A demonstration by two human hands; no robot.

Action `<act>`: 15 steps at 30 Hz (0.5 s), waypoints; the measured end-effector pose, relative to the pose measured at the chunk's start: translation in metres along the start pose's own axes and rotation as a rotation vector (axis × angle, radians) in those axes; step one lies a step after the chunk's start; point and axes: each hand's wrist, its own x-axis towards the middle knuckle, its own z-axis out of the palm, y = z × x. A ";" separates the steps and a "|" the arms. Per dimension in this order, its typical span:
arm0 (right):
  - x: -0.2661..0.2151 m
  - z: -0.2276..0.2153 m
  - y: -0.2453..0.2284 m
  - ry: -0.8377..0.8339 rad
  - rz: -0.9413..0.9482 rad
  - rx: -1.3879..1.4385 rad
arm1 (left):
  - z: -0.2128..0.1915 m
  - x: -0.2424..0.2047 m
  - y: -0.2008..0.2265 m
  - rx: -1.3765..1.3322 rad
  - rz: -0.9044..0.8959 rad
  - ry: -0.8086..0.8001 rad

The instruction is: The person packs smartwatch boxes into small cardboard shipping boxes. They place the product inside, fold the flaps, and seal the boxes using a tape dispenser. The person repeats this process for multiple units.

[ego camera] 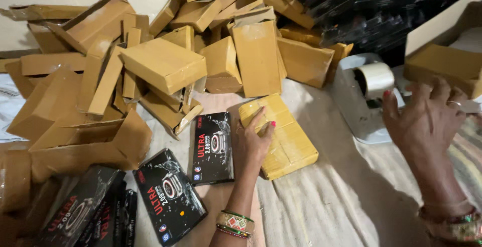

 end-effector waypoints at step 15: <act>-0.060 0.033 0.024 -0.068 0.770 1.909 | 0.021 0.004 -0.013 -0.314 0.019 0.009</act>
